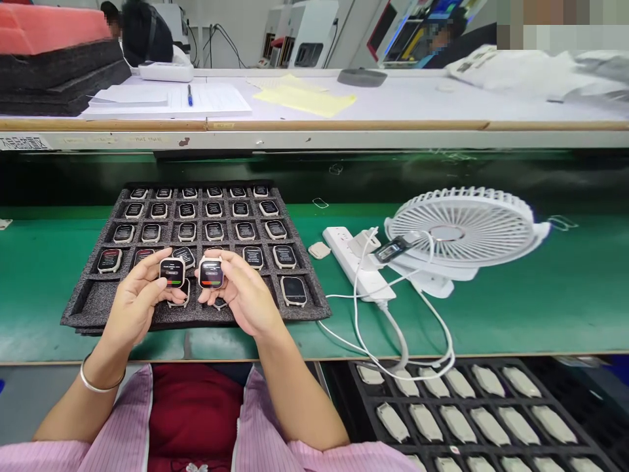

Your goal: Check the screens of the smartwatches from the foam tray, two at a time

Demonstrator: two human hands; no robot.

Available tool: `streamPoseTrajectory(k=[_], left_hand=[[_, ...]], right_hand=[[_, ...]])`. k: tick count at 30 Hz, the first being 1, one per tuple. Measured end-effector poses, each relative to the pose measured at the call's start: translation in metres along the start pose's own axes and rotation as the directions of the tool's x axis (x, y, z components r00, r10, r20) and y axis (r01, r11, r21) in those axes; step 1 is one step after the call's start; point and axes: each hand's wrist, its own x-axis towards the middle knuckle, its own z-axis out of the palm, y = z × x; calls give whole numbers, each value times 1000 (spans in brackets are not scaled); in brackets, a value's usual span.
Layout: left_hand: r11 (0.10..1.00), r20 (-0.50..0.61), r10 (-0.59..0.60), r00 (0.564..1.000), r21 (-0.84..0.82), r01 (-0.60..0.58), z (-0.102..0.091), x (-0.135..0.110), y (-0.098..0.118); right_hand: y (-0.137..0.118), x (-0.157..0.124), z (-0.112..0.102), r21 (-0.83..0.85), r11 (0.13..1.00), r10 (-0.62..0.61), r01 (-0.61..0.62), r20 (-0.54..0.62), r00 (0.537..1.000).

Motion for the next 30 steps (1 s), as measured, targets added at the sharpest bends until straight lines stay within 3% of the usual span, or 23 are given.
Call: streamPoseTrajectory(k=[9,15,30], left_hand=[[994,-10,88,996,66,-87,1,2,-2],[1000,-30,28,999,9,-28,0,1,-3],[993,7,83,997,80,-83,1,0,1]], right_hand=[[4,-4,-2,-130,991,-30,35,38,999],[3,-4,0,-162,986,-39,43,26,999],[2,-1,0,-115,993,-13,10,-26,1000]])
